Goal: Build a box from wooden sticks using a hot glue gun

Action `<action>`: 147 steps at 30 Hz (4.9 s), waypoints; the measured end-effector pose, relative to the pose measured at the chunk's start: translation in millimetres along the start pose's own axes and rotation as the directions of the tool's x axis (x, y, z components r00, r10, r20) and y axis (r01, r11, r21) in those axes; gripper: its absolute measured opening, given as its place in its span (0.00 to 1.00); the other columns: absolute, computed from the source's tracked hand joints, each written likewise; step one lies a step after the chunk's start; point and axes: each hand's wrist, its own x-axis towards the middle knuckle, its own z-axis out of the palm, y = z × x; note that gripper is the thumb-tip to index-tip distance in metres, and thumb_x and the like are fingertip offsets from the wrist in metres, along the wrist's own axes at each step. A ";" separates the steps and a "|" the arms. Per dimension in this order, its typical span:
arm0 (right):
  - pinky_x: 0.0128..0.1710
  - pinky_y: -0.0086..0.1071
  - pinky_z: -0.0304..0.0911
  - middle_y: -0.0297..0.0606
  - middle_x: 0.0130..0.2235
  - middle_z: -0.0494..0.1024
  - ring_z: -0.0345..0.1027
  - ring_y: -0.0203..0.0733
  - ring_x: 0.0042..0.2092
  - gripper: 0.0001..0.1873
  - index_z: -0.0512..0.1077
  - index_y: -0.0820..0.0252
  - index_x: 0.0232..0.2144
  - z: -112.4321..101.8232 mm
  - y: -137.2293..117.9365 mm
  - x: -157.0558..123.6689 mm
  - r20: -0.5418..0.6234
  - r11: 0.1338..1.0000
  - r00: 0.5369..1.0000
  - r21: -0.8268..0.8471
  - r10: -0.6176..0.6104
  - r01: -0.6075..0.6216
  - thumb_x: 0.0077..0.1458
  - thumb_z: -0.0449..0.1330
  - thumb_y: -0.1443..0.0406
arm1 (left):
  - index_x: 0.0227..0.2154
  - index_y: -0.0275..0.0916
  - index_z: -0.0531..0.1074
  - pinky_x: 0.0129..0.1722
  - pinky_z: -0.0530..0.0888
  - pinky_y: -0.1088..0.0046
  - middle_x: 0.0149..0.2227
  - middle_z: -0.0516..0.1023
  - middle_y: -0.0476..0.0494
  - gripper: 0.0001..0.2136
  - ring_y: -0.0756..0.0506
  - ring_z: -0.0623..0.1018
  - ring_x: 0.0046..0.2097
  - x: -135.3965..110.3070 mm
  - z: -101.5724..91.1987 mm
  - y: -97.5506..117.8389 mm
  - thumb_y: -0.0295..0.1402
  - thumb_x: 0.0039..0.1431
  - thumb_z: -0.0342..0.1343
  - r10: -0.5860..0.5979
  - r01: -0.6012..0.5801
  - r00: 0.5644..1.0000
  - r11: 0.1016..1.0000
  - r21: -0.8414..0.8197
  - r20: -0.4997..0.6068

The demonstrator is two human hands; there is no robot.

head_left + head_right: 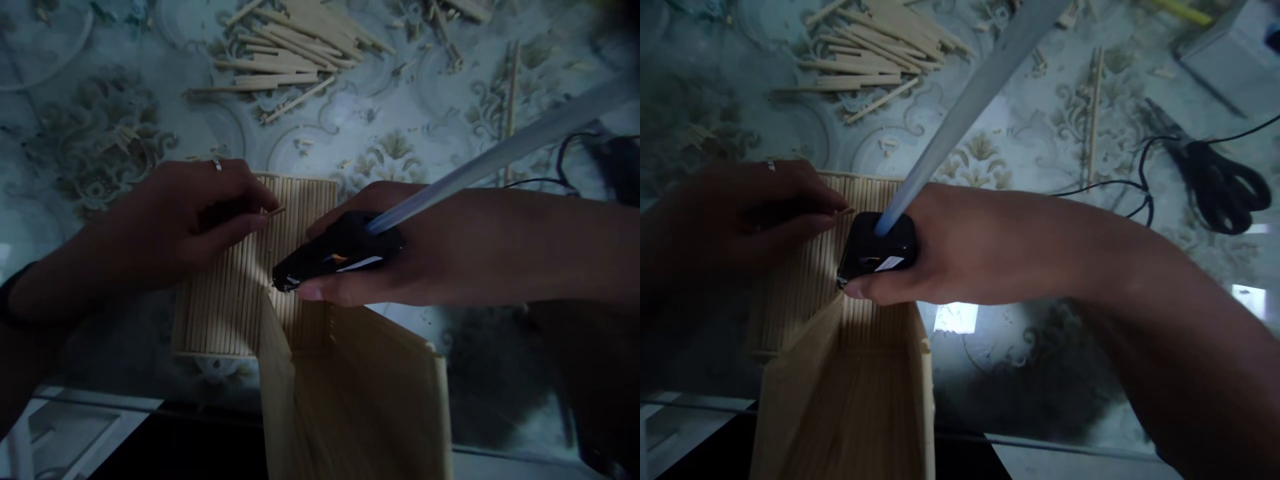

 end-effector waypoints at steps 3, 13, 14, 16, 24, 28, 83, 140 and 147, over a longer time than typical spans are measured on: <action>0.24 0.25 0.60 0.25 0.27 0.81 0.73 0.32 0.26 0.16 0.86 0.53 0.40 2.5 -0.1 1.3 -0.007 0.998 0.999 -0.031 0.052 -0.052 0.64 0.70 0.49 | 0.50 0.40 0.81 0.39 0.70 0.74 0.40 0.84 0.50 0.13 0.50 0.81 0.39 -1.0 1.1 0.0 0.39 0.73 0.58 0.011 -0.011 1.000 1.000 0.017 -0.011; 0.24 0.24 0.57 0.22 0.25 0.79 0.72 0.31 0.24 0.25 0.87 0.52 0.46 5.2 0.2 2.3 -0.023 0.975 0.986 -0.146 0.166 -0.167 0.64 0.65 0.42 | 0.50 0.39 0.82 0.40 0.67 0.75 0.39 0.82 0.51 0.12 0.52 0.77 0.37 -1.7 2.5 -0.6 0.39 0.73 0.59 0.040 -0.038 0.999 0.998 0.049 -0.028; 0.23 0.24 0.56 0.23 0.24 0.78 0.71 0.31 0.23 0.26 0.87 0.53 0.45 5.2 -0.1 2.3 -0.018 0.975 0.986 -0.150 0.164 -0.165 0.63 0.66 0.41 | 0.49 0.39 0.82 0.40 0.67 0.74 0.39 0.82 0.51 0.12 0.52 0.77 0.37 -1.2 2.5 -0.1 0.40 0.73 0.58 0.027 -0.025 0.999 0.998 0.051 -0.028; 0.23 0.24 0.54 0.23 0.22 0.75 0.68 0.29 0.22 0.25 0.87 0.55 0.42 5.1 -2.8 1.9 -0.031 0.974 0.987 -0.157 0.158 -0.161 0.62 0.67 0.41 | 0.48 0.38 0.82 0.40 0.67 0.74 0.38 0.82 0.51 0.14 0.51 0.77 0.36 -0.1 2.8 1.1 0.42 0.72 0.58 0.007 -0.006 0.999 0.999 0.043 -0.032; 0.24 0.22 0.48 0.17 0.19 0.63 0.57 0.22 0.22 0.21 0.85 0.62 0.34 2.6 -26.6 -1.5 0.005 0.961 0.980 -0.198 0.199 -0.195 0.69 0.65 0.51 | 0.50 0.41 0.83 0.40 0.68 0.75 0.39 0.83 0.51 0.12 0.51 0.79 0.38 -0.8 3.1 -6.3 0.40 0.73 0.59 0.032 -0.031 0.999 0.999 0.024 -0.032; 0.22 0.22 0.51 0.20 0.20 0.68 0.60 0.25 0.23 0.19 0.85 0.61 0.34 3.0 -21.8 -1.0 -0.026 0.975 0.987 -0.153 0.161 -0.163 0.68 0.67 0.52 | 0.51 0.42 0.82 0.40 0.69 0.73 0.39 0.82 0.51 0.11 0.50 0.79 0.38 -2.6 3.6 -9.6 0.39 0.74 0.59 0.052 -0.051 0.998 0.999 0.017 -0.025; 0.30 0.28 0.66 0.30 0.34 0.84 0.76 0.38 0.34 0.12 0.83 0.54 0.35 -14.7 -0.5 -12.6 0.033 0.986 0.986 0.020 0.165 -0.166 0.59 0.71 0.53 | 0.48 0.44 0.80 0.43 0.74 0.71 0.44 0.87 0.50 0.10 0.48 0.85 0.42 -1.3 6.9 -14.3 0.37 0.76 0.54 0.114 -0.114 0.993 0.993 -0.034 -0.023; 0.23 0.25 0.60 0.26 0.26 0.74 0.65 0.34 0.27 0.07 0.80 0.53 0.30 -40.6 -11.3 3.4 0.246 0.959 0.927 -0.102 0.283 -0.265 0.58 0.70 0.58 | 0.49 0.44 0.80 0.45 0.74 0.72 0.46 0.87 0.49 0.10 0.48 0.85 0.44 -1.4 4.5 -13.2 0.35 0.77 0.53 0.122 -0.122 0.992 0.991 -0.060 0.002; 0.24 0.24 0.58 0.26 0.25 0.71 0.62 0.32 0.27 0.10 0.80 0.54 0.30 -34.2 -6.8 0.1 0.178 0.962 0.947 -0.105 0.268 -0.252 0.60 0.65 0.57 | 0.48 0.45 0.80 0.44 0.76 0.70 0.45 0.87 0.49 0.09 0.46 0.85 0.42 -0.1 4.2 -12.2 0.35 0.76 0.54 0.110 -0.110 0.994 0.991 -0.070 -0.001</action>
